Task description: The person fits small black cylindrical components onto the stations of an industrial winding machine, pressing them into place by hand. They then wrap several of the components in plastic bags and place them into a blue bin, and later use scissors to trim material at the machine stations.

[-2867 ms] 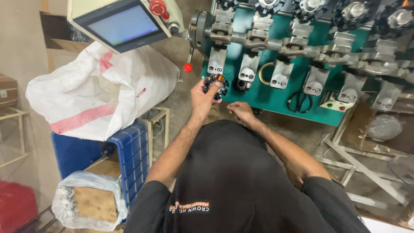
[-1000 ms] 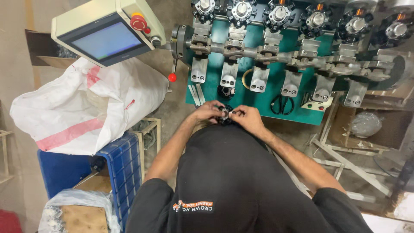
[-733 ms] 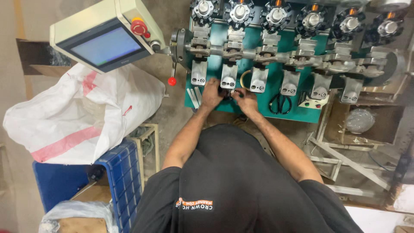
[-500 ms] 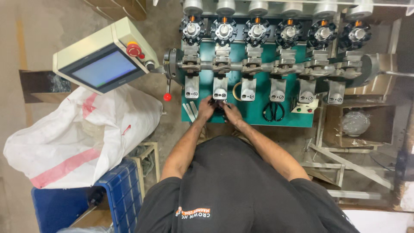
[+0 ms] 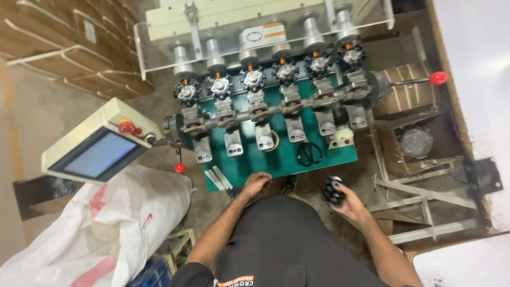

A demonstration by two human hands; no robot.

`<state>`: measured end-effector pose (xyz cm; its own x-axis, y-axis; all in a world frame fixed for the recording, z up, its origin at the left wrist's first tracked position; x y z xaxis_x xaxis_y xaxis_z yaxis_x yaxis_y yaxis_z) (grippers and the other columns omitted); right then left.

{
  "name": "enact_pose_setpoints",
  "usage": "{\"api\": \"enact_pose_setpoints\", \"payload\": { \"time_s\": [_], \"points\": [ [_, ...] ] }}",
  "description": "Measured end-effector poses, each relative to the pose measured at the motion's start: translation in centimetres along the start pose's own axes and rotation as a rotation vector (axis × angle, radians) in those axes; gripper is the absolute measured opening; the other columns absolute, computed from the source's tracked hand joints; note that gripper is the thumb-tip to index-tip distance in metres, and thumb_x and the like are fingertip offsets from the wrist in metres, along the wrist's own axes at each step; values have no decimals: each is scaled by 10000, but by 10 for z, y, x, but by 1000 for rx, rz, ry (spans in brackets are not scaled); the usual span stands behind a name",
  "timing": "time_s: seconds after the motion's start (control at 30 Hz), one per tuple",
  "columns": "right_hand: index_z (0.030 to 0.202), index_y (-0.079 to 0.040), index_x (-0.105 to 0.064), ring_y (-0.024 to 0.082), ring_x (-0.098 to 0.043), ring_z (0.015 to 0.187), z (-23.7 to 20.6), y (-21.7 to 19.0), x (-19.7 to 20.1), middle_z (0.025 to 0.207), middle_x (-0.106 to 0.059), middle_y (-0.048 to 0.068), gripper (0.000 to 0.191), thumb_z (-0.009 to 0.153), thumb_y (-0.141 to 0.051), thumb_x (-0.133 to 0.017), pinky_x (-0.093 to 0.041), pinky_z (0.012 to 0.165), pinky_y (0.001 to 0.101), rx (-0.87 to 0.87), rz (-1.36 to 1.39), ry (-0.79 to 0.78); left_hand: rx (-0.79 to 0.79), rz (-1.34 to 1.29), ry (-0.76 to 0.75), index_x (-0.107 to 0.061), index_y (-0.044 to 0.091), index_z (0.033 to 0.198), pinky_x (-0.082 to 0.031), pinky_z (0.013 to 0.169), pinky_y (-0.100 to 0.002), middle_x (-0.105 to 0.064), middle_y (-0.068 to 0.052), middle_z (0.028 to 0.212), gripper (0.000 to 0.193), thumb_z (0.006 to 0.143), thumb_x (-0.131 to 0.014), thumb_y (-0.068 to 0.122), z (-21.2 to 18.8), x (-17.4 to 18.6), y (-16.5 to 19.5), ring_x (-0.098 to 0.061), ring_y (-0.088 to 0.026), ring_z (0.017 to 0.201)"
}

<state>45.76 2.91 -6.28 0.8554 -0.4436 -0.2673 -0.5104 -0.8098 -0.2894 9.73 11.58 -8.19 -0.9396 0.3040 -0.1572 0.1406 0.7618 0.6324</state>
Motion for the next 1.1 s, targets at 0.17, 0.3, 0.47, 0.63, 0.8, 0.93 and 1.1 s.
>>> {"api": "enact_pose_setpoints", "payload": {
  "time_s": [0.17, 0.3, 0.47, 0.63, 0.8, 0.93, 1.1],
  "points": [
    [1218, -264, -630, 213, -620, 1057, -113, 20, 207, 1133, -683, -33, 296, 961, -406, -598, -505, 810, 470, 300, 329, 569, -31, 133, -67, -721, 106, 1063, -572, 673, -290, -756, -16, 906, 301, 930, -701, 375, 14, 2, 12, -697, -110, 781],
    [1214, -226, -637, 211, -633, 1011, -178, 45, 302, 1107, -689, -9, 283, 977, -375, -599, -514, 785, 443, 347, 442, 1024, 7, 151, -70, -714, 86, 1053, -563, 663, -297, -751, -34, 891, 302, 920, -718, 356, 21, -7, 15, -685, -129, 764],
    [1210, -179, -646, 208, -648, 953, -147, 41, 296, 1074, -697, 22, 268, 997, -336, -601, -524, 753, 408, 314, 509, 1235, 25, 215, -26, -709, 86, 1061, -562, 650, -303, -750, -26, 890, 294, 929, -700, 348, 31, -25, 18, -685, -121, 770],
    [1205, -133, -655, 205, -664, 894, -138, 17, 298, 1042, -705, 52, 255, 1017, -298, -602, -534, 722, 374, 345, 473, 1291, 32, 281, 26, -707, 87, 1082, -568, 645, -285, -753, -21, 885, 280, 959, -670, 336, 35, -31, 24, -692, -108, 769],
    [1200, -86, -664, 202, -679, 836, -118, -25, 318, 1009, -713, 83, 245, 1037, -259, -603, -544, 690, 340, 486, 326, 1218, -3, 127, 114, -715, 52, 1081, -526, 598, -312, -727, -53, 855, 278, 957, -679, 299, 24, -26, 20, -662, -139, 710],
    [1196, -48, -671, 200, -692, 790, -55, -80, 255, 983, -719, 107, 239, 1054, -228, -604, -552, 665, 312, 661, 21, 751, 9, 337, 321, -777, 70, 1085, -570, 648, -356, -781, -143, 904, 318, 882, -685, 297, -2, -9, 0, -717, -212, 742],
    [1177, -31, -705, 146, -680, 668, 43, -112, 61, 947, -757, 113, 271, 1000, -212, -609, -554, 593, 270, 586, -630, -99, -110, 688, 529, -786, 69, 1071, -544, 877, -457, -739, -226, 1072, 377, 898, -633, 366, -50, 16, -48, -697, -388, 1013]
  ]
}}
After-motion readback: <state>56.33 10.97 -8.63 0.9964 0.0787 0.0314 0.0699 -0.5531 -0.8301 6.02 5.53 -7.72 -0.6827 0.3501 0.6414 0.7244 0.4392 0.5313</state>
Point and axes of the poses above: each hand's wrist, its own z-axis towards the middle knuckle, its own x-axis out of the back of the hand, y = z × x, the point moved 1 cm from there along z, towards the middle knuckle
